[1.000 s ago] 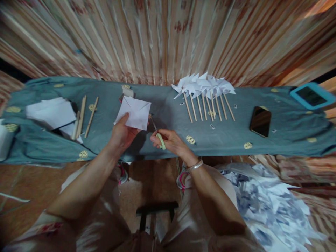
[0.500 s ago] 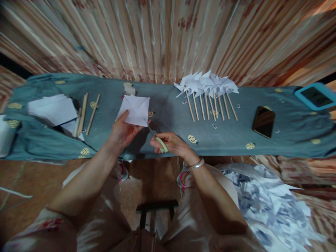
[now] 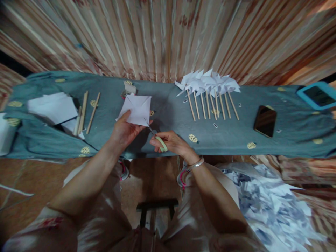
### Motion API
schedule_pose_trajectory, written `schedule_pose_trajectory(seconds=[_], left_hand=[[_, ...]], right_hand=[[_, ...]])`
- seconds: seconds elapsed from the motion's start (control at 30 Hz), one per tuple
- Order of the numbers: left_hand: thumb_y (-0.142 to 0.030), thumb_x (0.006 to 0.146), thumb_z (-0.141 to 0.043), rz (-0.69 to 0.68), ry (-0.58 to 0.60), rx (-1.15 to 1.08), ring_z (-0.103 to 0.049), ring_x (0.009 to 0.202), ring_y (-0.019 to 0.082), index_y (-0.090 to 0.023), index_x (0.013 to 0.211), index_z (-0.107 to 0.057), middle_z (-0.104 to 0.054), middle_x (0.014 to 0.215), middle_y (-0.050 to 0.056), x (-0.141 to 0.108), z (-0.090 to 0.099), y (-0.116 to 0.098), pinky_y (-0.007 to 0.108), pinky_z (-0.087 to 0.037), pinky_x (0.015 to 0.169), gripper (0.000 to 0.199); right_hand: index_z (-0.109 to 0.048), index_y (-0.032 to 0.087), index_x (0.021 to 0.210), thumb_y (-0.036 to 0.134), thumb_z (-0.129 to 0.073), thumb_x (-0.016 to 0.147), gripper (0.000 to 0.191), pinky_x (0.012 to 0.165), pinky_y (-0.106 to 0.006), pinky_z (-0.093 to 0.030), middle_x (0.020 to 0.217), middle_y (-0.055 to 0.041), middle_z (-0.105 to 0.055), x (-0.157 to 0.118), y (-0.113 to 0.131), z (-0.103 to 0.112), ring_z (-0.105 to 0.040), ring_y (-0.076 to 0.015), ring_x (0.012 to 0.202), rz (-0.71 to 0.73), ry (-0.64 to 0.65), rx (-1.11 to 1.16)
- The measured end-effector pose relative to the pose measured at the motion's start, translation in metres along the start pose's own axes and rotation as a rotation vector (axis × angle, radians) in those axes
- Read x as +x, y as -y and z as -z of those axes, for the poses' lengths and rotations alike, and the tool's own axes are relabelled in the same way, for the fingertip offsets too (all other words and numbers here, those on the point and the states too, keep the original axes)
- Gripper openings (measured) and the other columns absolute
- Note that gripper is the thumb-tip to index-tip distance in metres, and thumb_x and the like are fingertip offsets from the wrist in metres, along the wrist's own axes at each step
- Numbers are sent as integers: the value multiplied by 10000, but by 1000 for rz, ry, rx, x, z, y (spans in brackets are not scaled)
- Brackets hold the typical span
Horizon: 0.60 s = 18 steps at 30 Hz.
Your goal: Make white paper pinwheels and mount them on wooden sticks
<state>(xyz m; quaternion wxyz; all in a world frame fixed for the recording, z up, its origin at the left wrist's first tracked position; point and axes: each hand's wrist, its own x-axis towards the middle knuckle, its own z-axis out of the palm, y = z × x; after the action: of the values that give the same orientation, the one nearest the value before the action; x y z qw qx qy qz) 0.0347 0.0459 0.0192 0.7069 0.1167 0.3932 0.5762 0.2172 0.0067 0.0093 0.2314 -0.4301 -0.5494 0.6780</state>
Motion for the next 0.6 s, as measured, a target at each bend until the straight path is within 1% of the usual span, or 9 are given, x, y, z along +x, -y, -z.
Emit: schedule_pose_trajectory(seconds=[0.1, 0.23, 0.37, 0.53, 0.6], left_hand=[[-247, 979, -459, -3, -18, -16, -723, 936, 215, -174, 1290, -588, -752, 1039, 81, 1, 0, 1, 449, -589, 933, 344], [-212, 985, -440, -21, -38, -24, -720, 847, 192, -168, 1253, -609, -751, 933, 53, 1, -1, 1, 449, -585, 943, 320], [-202, 990, -422, -23, -57, -36, -706, 774, 175, -156, 1221, -620, -746, 898, 46, 1, -3, 2, 452, -586, 945, 308], [-212, 974, -458, -29, -69, -48, -717, 909, 206, -160, 1243, -617, -747, 982, 74, 2, -2, 3, 434, -579, 953, 317], [-210, 970, -466, -31, -70, -51, -717, 934, 214, -159, 1236, -623, -747, 983, 73, 2, -2, 4, 436, -573, 963, 313]], right_hand=[[-640, 155, 698, 733, -712, 681, 583, 589, -232, -417, 648, -3, -630, 0, 0, 1, -545, -88, 586, -10, 3, -26], [-655, 160, 732, 755, -704, 668, 600, 584, -231, -413, 634, 3, -630, 1, 1, 0, -547, -89, 578, -13, -10, -24], [-636, 159, 678, 756, -695, 677, 600, 573, -228, -417, 620, 3, -628, 2, -3, 1, -542, -82, 559, -9, -3, -26], [-645, 156, 680, 730, -724, 667, 580, 568, -222, -425, 615, 6, -635, 4, -5, 1, -548, -79, 552, -10, -14, -13], [-651, 155, 690, 733, -727, 659, 583, 562, -220, -426, 609, 8, -635, 4, -5, 1, -548, -78, 544, -13, -18, -15]])
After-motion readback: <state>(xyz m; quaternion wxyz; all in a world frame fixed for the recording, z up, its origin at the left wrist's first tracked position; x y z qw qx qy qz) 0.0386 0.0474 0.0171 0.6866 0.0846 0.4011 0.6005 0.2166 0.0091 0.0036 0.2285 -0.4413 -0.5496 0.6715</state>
